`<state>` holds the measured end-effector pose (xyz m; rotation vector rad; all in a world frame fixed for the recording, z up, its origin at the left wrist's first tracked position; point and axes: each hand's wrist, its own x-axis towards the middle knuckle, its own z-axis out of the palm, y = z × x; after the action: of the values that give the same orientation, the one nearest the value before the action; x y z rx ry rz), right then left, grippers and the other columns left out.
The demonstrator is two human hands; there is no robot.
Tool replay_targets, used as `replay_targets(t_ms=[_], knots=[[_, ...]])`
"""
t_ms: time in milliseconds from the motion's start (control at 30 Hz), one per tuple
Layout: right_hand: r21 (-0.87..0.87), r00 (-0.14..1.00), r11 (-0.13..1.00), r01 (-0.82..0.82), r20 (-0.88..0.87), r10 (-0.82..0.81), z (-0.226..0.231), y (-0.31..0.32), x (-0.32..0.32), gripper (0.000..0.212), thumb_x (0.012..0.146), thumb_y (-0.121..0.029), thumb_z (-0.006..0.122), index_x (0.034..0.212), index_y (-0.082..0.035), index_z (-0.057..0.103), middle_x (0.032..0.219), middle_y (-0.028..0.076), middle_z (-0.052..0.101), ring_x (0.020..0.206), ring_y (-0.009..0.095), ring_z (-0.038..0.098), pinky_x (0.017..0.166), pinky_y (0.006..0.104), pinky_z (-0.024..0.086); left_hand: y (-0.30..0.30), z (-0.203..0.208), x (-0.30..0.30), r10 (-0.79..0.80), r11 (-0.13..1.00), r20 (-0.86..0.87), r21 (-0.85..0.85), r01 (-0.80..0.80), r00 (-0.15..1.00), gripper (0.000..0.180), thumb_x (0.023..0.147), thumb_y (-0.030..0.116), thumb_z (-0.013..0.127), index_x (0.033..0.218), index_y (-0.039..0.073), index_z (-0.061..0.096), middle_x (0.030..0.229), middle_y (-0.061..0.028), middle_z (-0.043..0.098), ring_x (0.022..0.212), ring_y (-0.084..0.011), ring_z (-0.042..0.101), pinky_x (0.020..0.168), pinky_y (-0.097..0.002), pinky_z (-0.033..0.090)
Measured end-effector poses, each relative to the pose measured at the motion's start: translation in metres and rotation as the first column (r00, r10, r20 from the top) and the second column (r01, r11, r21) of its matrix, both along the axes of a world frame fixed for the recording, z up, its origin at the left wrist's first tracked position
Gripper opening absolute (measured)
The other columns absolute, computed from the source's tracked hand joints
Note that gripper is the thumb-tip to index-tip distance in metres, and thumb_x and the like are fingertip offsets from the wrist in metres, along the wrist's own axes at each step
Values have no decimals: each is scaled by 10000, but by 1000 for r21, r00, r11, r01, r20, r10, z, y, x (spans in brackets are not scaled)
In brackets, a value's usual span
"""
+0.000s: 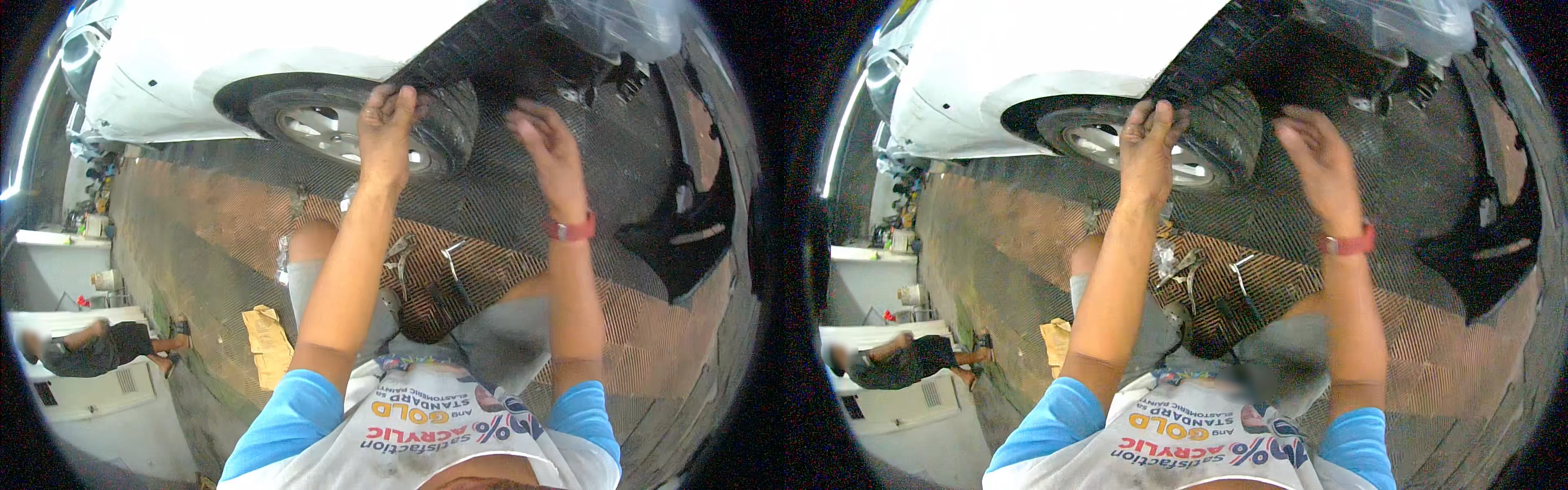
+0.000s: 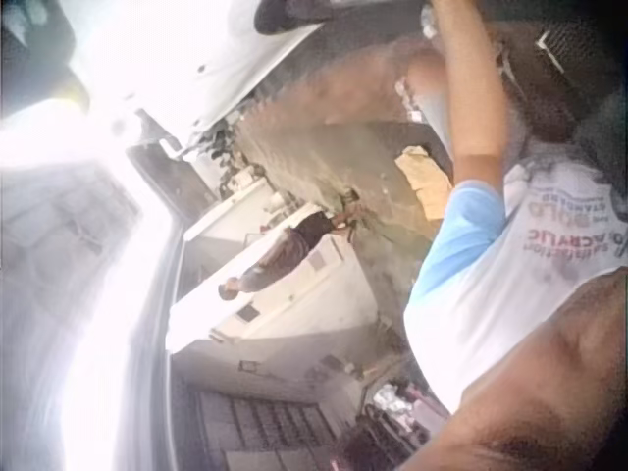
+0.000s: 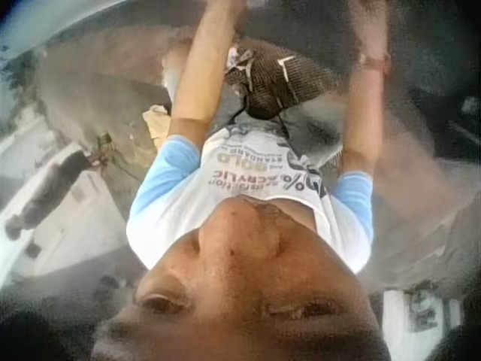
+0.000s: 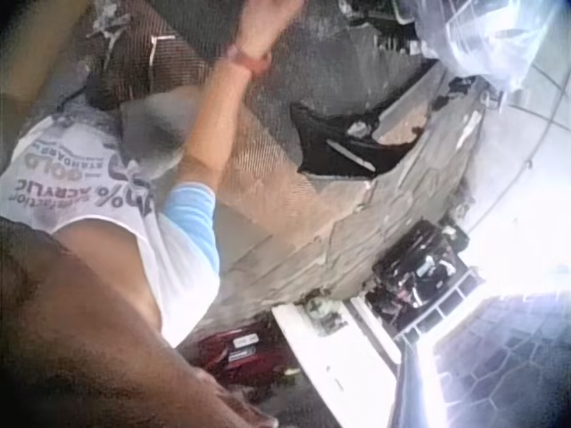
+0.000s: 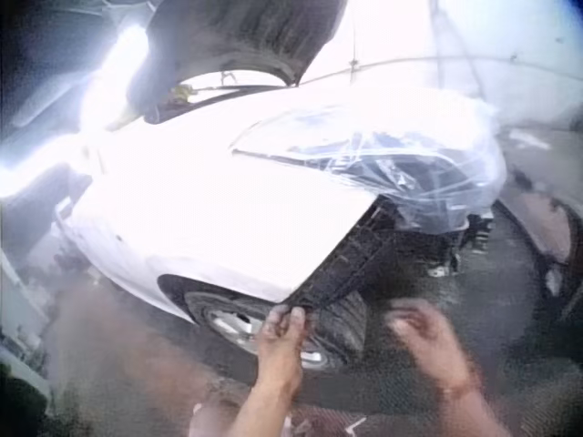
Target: The person installs a black plastic wheel arch liner on the front left side of a white car. They unpack the part, position it into the wheel well, and secure it using a hammer and a power drill to fasten clips and screws.
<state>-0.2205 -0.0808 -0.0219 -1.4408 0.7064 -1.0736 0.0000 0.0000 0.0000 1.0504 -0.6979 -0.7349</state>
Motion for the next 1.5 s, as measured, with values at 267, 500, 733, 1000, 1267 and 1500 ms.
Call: replay_targets(t_ms=[267, 500, 733, 1000, 1267, 1500], knots=[[249, 920, 965, 87, 352, -173, 64, 45, 105, 660, 906, -192, 755, 1352, 139, 398, 1065, 198, 641, 911, 264, 697, 790, 326, 604, 5, 7, 25, -111, 992, -75, -62, 107, 991, 362, 1022, 350, 585, 1178, 26, 541, 1091, -81, 654, 983, -187, 644, 891, -336, 540], [124, 905, 965, 231, 337, -259, 51, 43, 125, 514, 892, -135, 768, 1191, 97, 421, 1064, 189, 634, 866, 243, 693, 749, 309, 603, -2, 11, 38, -209, 968, -82, -162, 194, 975, 360, 1016, 343, 601, 1196, 41, 523, 1160, -86, 633, 1077, -215, 617, 961, -424, 497], [-32, 922, 929, 370, 138, -362, 45, 48, 134, 709, 799, -222, 861, 1183, 122, 373, 949, 207, 670, 839, 204, 653, 672, 314, 552, 0, 14, 52, -56, 973, 153, -215, 89, 987, 409, 1003, 318, 631, 1190, -25, 511, 1135, -144, 630, 1097, -238, 612, 968, -416, 513], [-28, 916, 954, 299, 288, -278, 42, 43, 146, 753, 921, -110, 730, 1438, 115, 232, 1145, 196, 620, 1030, 212, 630, 812, 310, 555, 0, 33, 59, -121, 982, 36, -139, 125, 992, 550, 1009, 420, 583, 1227, -74, 478, 1212, -194, 608, 1113, -256, 611, 1029, -436, 477], [-74, 831, 855, 513, 294, -472, 5, 27, 163, 831, 897, -212, 765, 1425, 162, 244, 1255, 245, 575, 1047, 261, 635, 765, 333, 575, 10, 45, 49, 57, 987, 192, 139, -85, 980, 735, 1009, 529, 503, 1345, -124, 472, 1324, -321, 555, 1233, -376, 554, 1063, -431, 406], [-73, 831, 896, 439, 411, -374, 10, 21, 159, 461, 897, -141, 768, 1112, 82, 426, 1092, 197, 638, 910, 293, 651, 756, 443, 613, 2, 41, 42, 99, 986, -14, -132, -100, 995, 361, 966, 237, 648, 1134, -73, 571, 1116, -256, 665, 1072, -366, 647, 936, -430, 497]])
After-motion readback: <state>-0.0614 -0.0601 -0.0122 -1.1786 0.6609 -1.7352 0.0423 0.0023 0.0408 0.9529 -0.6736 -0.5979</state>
